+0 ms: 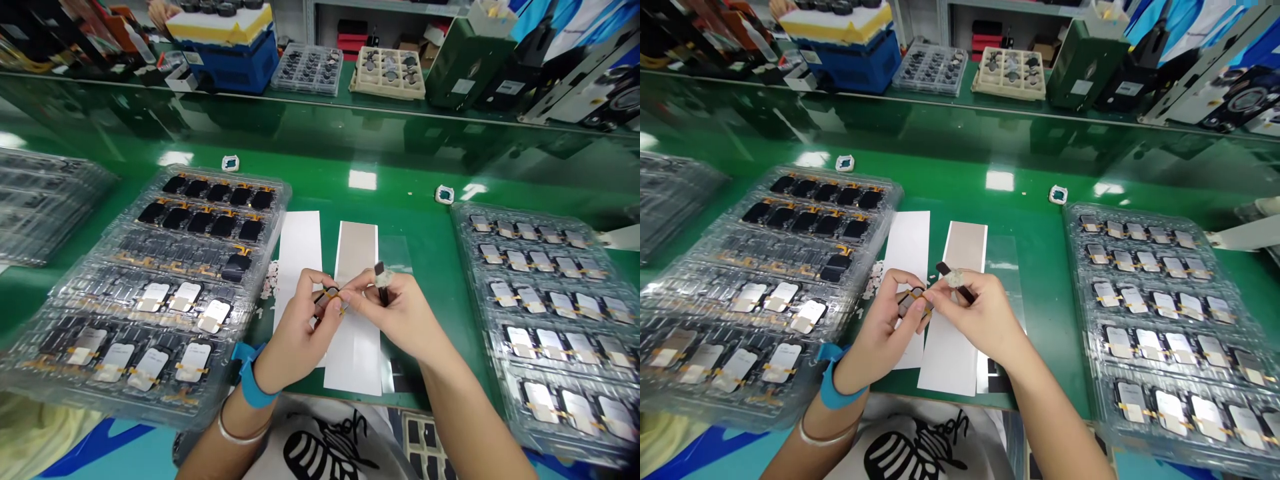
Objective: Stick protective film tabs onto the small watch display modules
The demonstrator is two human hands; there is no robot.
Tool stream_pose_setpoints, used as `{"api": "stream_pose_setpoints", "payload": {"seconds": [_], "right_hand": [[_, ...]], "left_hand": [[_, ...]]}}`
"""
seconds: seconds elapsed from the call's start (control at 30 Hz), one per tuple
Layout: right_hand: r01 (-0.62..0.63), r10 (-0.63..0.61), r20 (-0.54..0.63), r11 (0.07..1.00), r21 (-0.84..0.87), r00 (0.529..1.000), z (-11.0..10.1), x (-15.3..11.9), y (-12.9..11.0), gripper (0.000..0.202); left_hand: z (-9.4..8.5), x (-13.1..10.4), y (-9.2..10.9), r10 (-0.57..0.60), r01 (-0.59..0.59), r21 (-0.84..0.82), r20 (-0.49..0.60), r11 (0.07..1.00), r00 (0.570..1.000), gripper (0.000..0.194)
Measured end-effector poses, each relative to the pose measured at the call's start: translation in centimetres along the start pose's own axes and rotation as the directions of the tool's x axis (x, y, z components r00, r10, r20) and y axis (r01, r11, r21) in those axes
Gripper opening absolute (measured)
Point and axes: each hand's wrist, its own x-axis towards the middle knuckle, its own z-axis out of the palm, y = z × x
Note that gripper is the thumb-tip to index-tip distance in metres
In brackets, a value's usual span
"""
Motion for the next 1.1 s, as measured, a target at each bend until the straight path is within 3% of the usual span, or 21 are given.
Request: {"api": "stream_pose_setpoints", "payload": {"seconds": [0.07,0.13,0.23,0.3,0.37,0.57,0.83,1.1], "right_hand": [[0.020,-0.021,-0.035,1.000,-0.007,0.999,-0.5,-0.1,-0.4,0.020],[0.069,-0.078,-0.148,0.996,-0.065,0.986,-1.2,-0.6,-0.8,0.027],[0.110,-0.176,-0.372,0.975,-0.193,0.912,-1.9,-1.9,-0.5,0.036],[0.068,-0.140,-0.449,0.983,-0.172,0.883,-1.8,-3.1,0.8,0.036],[-0.022,0.004,-0.444,0.999,-0.034,0.896,-1.1,-4.1,2.7,0.028],[-0.059,0.078,-0.485,0.997,0.055,0.871,0.8,-5.3,6.7,0.020],[-0.061,0.117,-0.498,0.990,0.127,0.859,0.8,-4.7,6.2,0.024],[-0.006,0.119,-0.523,0.977,0.213,0.844,0.1,-4.8,4.9,0.027]], "left_hand": [[0.1,0.0,0.0,0.015,-0.015,0.011,-0.005,1.000,1.000,0.013],[0.2,0.1,0.0,0.016,-0.016,0.044,0.005,0.999,1.000,0.012],[0.2,0.3,-0.1,0.014,-0.014,0.164,0.002,0.986,1.000,0.010],[0.3,0.5,-0.1,0.018,-0.016,0.275,-0.004,0.961,1.000,0.010],[0.3,0.7,-0.1,0.019,-0.019,0.381,0.003,0.924,1.000,0.011],[0.6,1.1,-0.3,-0.020,-0.030,0.532,0.088,0.846,0.996,0.012],[0.7,1.2,0.0,-0.053,-0.017,0.602,0.098,0.798,0.994,0.012],[0.4,1.1,-0.2,-0.067,0.015,0.572,0.070,0.820,0.995,0.012]]}}
